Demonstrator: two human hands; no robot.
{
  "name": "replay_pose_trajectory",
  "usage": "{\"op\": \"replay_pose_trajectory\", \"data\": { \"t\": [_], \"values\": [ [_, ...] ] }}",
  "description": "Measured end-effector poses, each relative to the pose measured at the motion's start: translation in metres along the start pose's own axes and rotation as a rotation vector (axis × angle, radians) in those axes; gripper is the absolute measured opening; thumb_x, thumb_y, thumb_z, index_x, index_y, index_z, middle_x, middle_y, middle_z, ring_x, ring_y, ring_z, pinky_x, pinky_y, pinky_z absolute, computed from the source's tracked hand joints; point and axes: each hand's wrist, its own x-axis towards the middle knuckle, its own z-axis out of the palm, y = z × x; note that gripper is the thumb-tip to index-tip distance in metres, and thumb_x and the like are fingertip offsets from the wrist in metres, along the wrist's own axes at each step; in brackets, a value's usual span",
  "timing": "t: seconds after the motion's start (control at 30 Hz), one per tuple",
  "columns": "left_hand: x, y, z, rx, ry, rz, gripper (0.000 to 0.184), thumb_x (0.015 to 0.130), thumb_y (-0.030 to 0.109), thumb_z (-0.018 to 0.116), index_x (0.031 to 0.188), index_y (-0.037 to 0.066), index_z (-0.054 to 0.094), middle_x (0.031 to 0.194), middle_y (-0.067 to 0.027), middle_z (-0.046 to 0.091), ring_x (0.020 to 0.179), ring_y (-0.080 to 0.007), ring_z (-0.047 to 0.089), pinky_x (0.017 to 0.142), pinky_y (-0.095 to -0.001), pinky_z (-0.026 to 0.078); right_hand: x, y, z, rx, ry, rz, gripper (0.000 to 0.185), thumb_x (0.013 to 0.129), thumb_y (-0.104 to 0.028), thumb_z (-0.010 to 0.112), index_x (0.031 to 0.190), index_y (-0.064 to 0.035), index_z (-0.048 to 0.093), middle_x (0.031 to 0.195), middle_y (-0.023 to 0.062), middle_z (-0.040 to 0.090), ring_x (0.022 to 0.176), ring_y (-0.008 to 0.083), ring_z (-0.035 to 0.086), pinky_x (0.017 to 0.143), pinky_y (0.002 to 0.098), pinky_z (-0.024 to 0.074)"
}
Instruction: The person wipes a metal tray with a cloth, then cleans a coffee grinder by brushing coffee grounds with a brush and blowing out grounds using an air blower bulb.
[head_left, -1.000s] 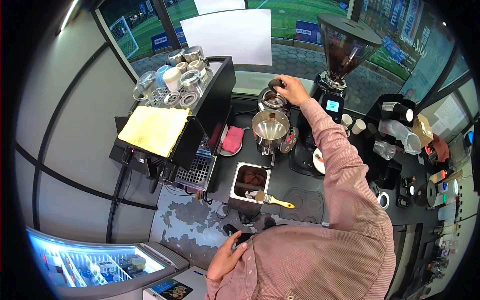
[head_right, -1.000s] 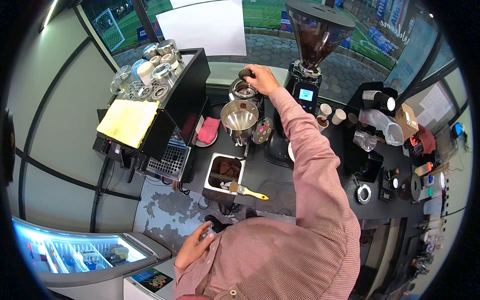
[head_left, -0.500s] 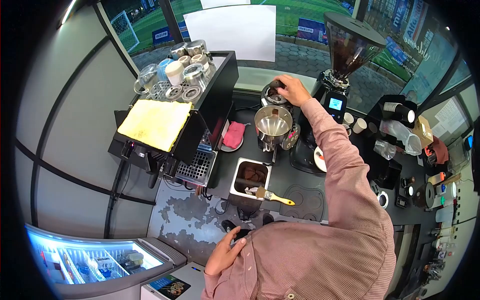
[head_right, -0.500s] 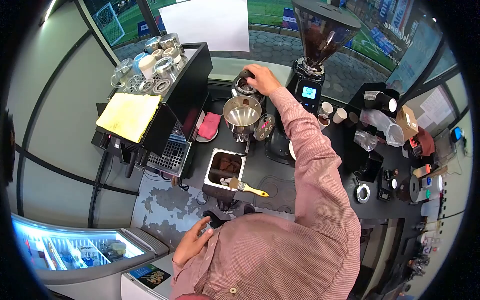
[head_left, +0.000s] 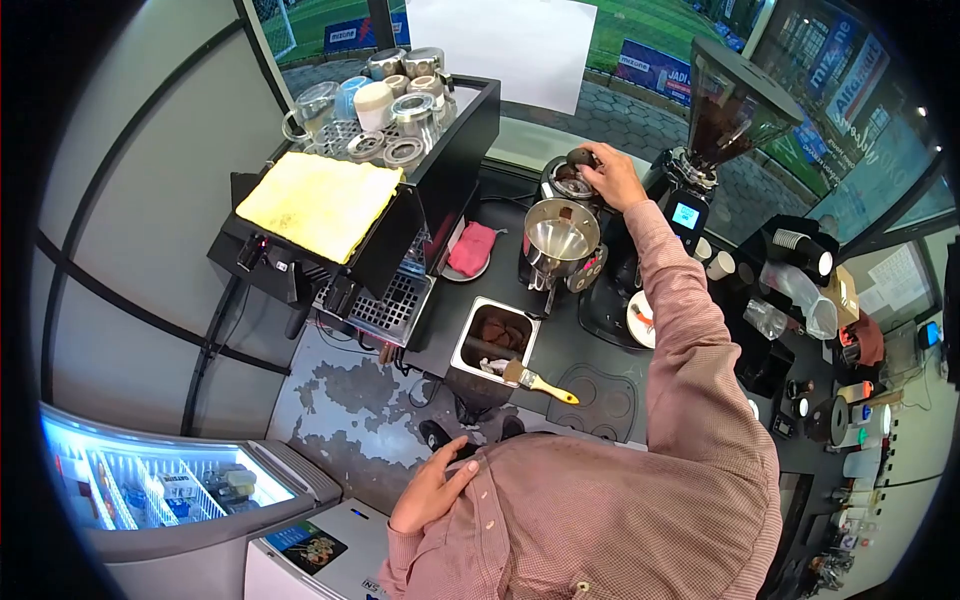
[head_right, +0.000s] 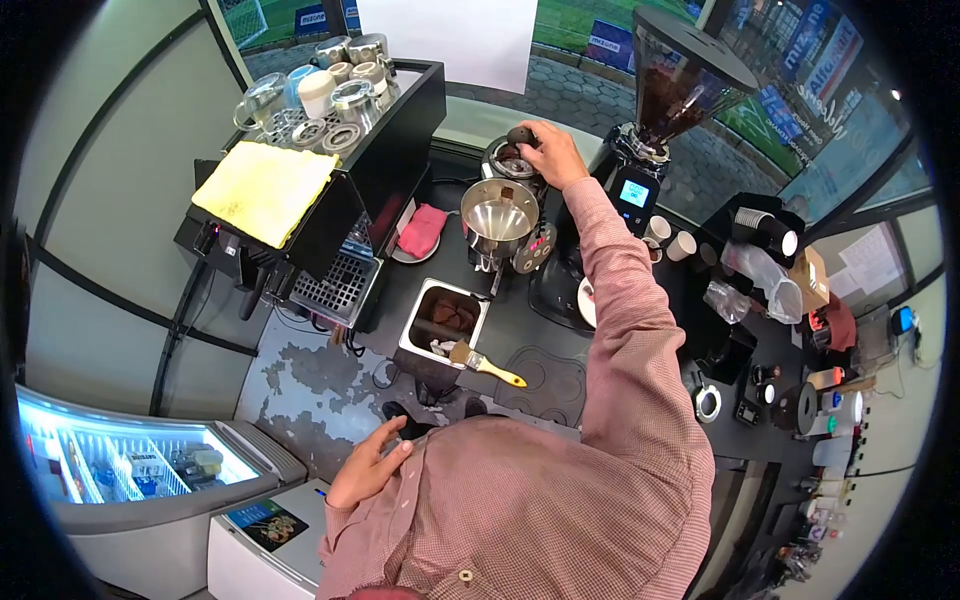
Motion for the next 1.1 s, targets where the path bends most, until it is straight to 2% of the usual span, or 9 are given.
{"op": "replay_pose_trajectory", "data": {
  "t": [0.1, 0.27, 0.33, 0.6, 0.87, 0.93, 1.07, 1.1],
  "values": [
    [0.001, 0.000, 0.002, -0.037, -0.007, -0.004, 0.067, 0.105, 0.041, 0.061, 0.154, -0.001, 0.043, 0.153, -0.0236, 0.051, 0.142, -0.0381, 0.051, 0.114, -0.0439, 0.043, 0.003, 0.005, 0.001, -0.030, -0.022, -0.031, 0.032, 0.092, -0.012, 0.066, 0.123, -0.0060, 0.065, 0.112, 0.0143, 0.071, 0.086, 0.0297, 0.071, 0.080, 0.0374, 0.0570],
    [0.003, 0.005, 0.002, -0.063, -0.021, -0.051, 0.066, 0.105, 0.040, 0.061, 0.154, -0.001, 0.043, 0.154, -0.0238, 0.050, 0.142, -0.0386, 0.050, 0.114, -0.0448, 0.043, 0.007, 0.001, 0.001, -0.020, -0.018, -0.075, 0.032, 0.092, -0.012, 0.065, 0.124, -0.0064, 0.065, 0.110, 0.0145, 0.072, 0.088, 0.0307, 0.071, 0.082, 0.0381, 0.0567],
    [0.004, -0.002, 0.005, -0.014, 0.040, 0.032, 0.069, 0.103, 0.047, 0.060, 0.151, -0.001, 0.047, 0.148, -0.0256, 0.055, 0.126, -0.0322, 0.063, 0.098, -0.0389, 0.052, 0.004, 0.001, -0.001, -0.041, -0.050, -0.060, 0.032, 0.092, -0.012, 0.066, 0.124, -0.0064, 0.065, 0.109, 0.0146, 0.072, 0.090, 0.0310, 0.072, 0.083, 0.0380, 0.0566],
    [0.007, -0.001, 0.002, 0.009, 0.018, 0.044, 0.069, 0.103, 0.048, 0.060, 0.151, 0.000, 0.048, 0.149, -0.0237, 0.055, 0.129, -0.0352, 0.061, 0.100, -0.0386, 0.051, 0.008, 0.011, 0.008, 0.016, 0.041, -0.054, 0.030, 0.091, -0.013, 0.072, 0.119, -0.0045, 0.067, 0.109, 0.0158, 0.072, 0.098, 0.0328, 0.071, 0.087, 0.0389, 0.0558],
    [0.006, 0.006, -0.004, 0.026, 0.008, -0.003, 0.068, 0.103, 0.047, 0.060, 0.151, 0.001, 0.048, 0.149, -0.0226, 0.056, 0.123, -0.0336, 0.063, 0.097, -0.0373, 0.051, 0.008, -0.003, 0.008, 0.023, 0.050, 0.110, 0.032, 0.090, -0.016, 0.074, 0.120, -0.0057, 0.068, 0.102, 0.0159, 0.074, 0.091, 0.0322, 0.072, 0.084, 0.0396, 0.0562],
    [0.006, 0.010, -0.005, -0.006, -0.023, -0.032, 0.066, 0.105, 0.041, 0.060, 0.152, -0.002, 0.045, 0.150, -0.0243, 0.054, 0.141, -0.0356, 0.052, 0.114, -0.0435, 0.043, 0.009, -0.005, 0.007, 0.006, 0.004, 0.064, 0.031, 0.090, -0.016, 0.073, 0.120, -0.0057, 0.068, 0.103, 0.0164, 0.074, 0.091, 0.0326, 0.072, 0.084, 0.0402, 0.0560],
    [0.008, 0.006, -0.006, 0.027, -0.016, -0.004, 0.065, 0.105, 0.040, 0.060, 0.152, -0.002, 0.045, 0.151, -0.0241, 0.054, 0.141, -0.0353, 0.052, 0.114, -0.0432, 0.043, 0.010, -0.007, 0.008, -0.017, 0.032, 0.076, 0.030, 0.091, -0.016, 0.072, 0.119, -0.0051, 0.068, 0.104, 0.0171, 0.074, 0.093, 0.0323, 0.072, 0.085, 0.0399, 0.0558],
    [0.008, 0.005, -0.006, 0.024, -0.013, 0.001, 0.064, 0.105, 0.040, 0.061, 0.152, -0.002, 0.045, 0.151, -0.0238, 0.053, 0.141, -0.0350, 0.052, 0.114, -0.0429, 0.043, 0.011, -0.005, 0.009, -0.026, 0.042, 0.009, 0.030, 0.090, -0.015, 0.072, 0.118, -0.0047, 0.068, 0.105, 0.0170, 0.073, 0.094, 0.0324, 0.072, 0.085, 0.0398, 0.0556]
  ]
}}
